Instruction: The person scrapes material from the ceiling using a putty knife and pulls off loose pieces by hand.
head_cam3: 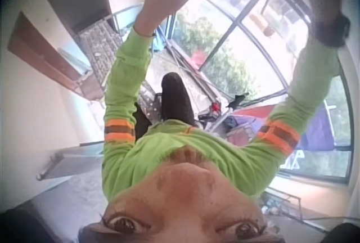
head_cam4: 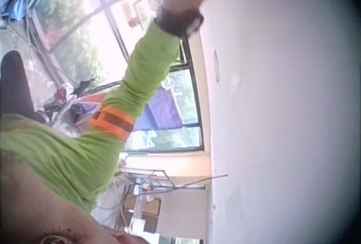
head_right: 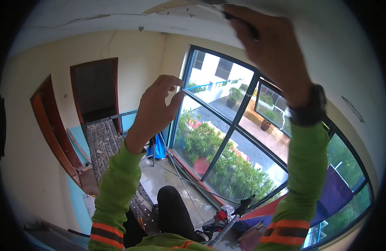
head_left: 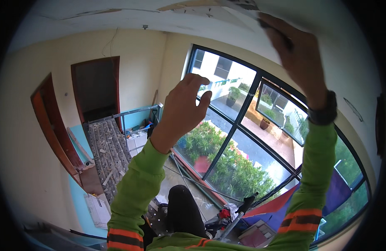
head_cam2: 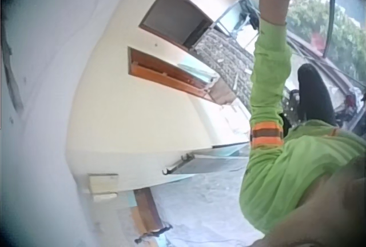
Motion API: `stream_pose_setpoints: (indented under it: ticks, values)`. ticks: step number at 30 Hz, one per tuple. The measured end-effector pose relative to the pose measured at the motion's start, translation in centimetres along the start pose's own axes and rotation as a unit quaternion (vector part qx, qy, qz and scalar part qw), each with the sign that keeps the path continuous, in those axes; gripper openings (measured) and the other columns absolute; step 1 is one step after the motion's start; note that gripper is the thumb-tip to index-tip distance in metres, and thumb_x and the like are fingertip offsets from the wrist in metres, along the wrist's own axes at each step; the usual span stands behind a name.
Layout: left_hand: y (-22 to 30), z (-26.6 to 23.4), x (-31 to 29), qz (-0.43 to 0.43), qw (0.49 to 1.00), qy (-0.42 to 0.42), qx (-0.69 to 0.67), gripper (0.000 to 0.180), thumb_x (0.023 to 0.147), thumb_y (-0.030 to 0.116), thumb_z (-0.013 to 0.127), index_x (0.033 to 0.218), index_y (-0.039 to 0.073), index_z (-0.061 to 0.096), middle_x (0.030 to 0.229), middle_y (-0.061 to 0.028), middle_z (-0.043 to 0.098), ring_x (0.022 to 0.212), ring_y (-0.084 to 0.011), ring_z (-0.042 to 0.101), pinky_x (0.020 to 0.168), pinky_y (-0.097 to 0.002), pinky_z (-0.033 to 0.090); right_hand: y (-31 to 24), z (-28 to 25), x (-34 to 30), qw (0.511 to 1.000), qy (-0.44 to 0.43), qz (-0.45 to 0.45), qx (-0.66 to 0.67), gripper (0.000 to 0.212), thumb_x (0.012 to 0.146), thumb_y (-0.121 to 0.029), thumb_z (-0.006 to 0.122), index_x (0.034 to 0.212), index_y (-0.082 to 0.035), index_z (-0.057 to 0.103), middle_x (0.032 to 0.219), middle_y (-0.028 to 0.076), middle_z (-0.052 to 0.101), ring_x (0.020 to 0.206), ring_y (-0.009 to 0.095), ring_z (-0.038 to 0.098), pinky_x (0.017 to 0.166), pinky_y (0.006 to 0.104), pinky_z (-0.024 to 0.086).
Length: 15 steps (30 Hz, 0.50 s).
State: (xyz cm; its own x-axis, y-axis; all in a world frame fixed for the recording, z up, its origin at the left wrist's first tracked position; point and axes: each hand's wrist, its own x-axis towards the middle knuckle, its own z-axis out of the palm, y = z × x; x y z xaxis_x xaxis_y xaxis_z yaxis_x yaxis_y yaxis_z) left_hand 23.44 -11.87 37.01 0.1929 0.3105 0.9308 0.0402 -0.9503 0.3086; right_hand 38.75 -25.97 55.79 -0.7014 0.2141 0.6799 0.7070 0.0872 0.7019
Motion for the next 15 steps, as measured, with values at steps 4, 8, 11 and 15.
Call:
stream_pose_setpoints:
  ticks: [4,8,11,15]
  values:
    - [-0.5,-1.8,-0.7,0.016,0.999,0.008,0.028,0.020,0.086,0.010,0.061,0.105,0.004,0.060,0.104,-0.0122,0.061,0.092,-0.0273,0.064,0.079,-0.0380,0.052,-1.2,-0.4,0.3,0.993,-0.052,0.109,0.013,0.026,0.092,-0.016,0.061,0.117,-0.011,0.067,0.095,0.011,0.071,0.069,0.019,0.065,0.068,0.0286,0.052]
    - [-3.0,-4.5,-2.1,-0.016,0.999,0.025,0.039,0.020,0.085,0.010,0.061,0.104,0.003,0.060,0.106,-0.0124,0.061,0.093,-0.0265,0.064,0.079,-0.0360,0.053,-2.2,-2.0,-1.6,0.990,-0.041,0.133,0.016,0.027,0.088,-0.014,0.065,0.114,-0.011,0.068,0.084,0.010,0.071,0.061,0.018,0.064,0.059,0.0299,0.050]
    - [-4.4,-4.7,-1.7,-0.031,0.998,0.030,0.041,0.019,0.087,0.010,0.061,0.105,0.002,0.060,0.101,-0.0126,0.063,0.091,-0.0229,0.065,0.077,-0.0328,0.053,-3.8,-2.2,-1.7,0.982,-0.049,0.179,0.029,0.028,0.088,-0.011,0.064,0.116,-0.011,0.067,0.087,0.011,0.071,0.065,0.018,0.066,0.061,0.0298,0.051]
    - [-3.7,-3.0,1.9,-0.039,0.991,0.065,-0.113,0.021,0.092,0.015,0.060,0.107,0.000,0.060,0.096,-0.0110,0.066,0.085,-0.0183,0.067,0.072,-0.0309,0.054,-5.9,-0.4,-4.2,0.986,0.012,0.156,0.064,0.029,0.087,-0.010,0.063,0.116,-0.010,0.066,0.079,0.012,0.067,0.062,0.021,0.063,0.060,0.0318,0.050]
